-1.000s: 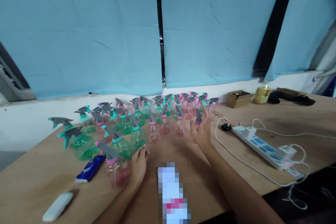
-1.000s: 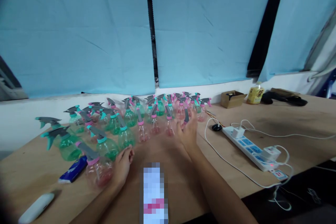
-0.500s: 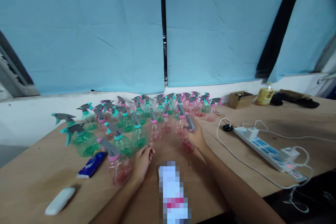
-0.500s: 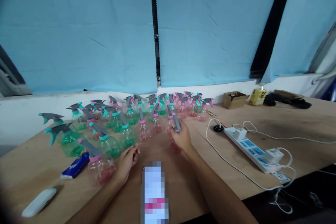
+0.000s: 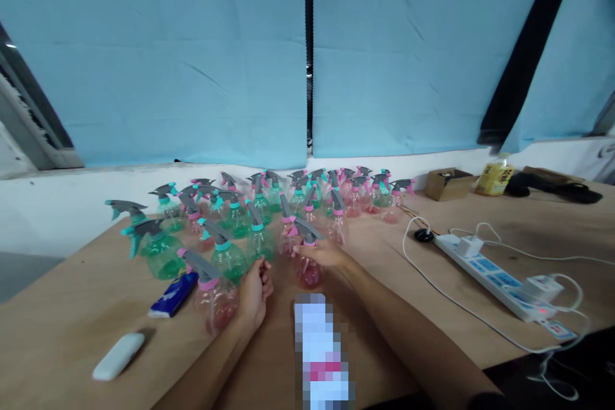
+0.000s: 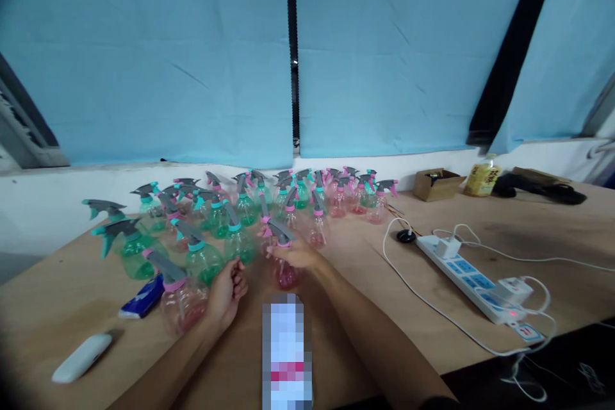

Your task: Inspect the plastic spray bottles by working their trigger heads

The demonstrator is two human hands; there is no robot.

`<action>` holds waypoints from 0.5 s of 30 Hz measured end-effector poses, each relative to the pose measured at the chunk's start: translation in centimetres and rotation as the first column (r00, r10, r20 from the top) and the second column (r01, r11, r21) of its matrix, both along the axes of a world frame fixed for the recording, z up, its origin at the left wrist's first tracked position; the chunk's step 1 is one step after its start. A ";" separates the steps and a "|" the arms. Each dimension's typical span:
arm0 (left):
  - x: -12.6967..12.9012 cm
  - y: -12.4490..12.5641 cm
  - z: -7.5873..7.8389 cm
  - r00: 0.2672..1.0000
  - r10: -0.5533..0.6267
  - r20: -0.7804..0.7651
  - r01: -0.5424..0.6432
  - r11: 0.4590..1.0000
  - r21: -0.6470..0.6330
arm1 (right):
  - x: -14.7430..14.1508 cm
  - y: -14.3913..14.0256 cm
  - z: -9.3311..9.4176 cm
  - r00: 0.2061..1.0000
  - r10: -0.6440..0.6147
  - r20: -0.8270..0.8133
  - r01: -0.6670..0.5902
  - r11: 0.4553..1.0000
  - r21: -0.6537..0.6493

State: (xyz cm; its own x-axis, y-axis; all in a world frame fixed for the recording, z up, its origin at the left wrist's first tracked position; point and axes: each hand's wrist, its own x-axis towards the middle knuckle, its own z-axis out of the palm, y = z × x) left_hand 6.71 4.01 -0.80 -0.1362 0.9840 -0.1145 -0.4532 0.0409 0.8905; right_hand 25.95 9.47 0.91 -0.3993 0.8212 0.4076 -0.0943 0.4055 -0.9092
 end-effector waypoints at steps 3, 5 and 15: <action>0.1 0.0 0.1 1.000 -0.031 0.006 0.031 1.000 -0.005 | -1.1 -0.6 0.8 0.988 0.134 -0.082 -0.138 0.990 -0.041; 0.2 -0.2 0.1 0.999 -0.043 -0.012 0.044 0.999 0.007 | -1.5 -0.9 1.3 0.978 0.167 -0.129 -0.178 0.980 -0.084; 0.3 -0.2 -0.1 0.994 -0.079 -0.080 0.083 0.996 0.042 | -2.0 -1.5 2.4 0.983 0.146 -0.107 -0.154 0.986 -0.064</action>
State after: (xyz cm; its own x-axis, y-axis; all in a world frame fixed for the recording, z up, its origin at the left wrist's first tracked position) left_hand 7.02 3.84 -0.94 -0.0625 0.9962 -0.0614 -0.3788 0.0333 0.9249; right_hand 23.99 7.94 3.34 -0.4798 0.7838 0.3942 -0.2422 0.3135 -0.9182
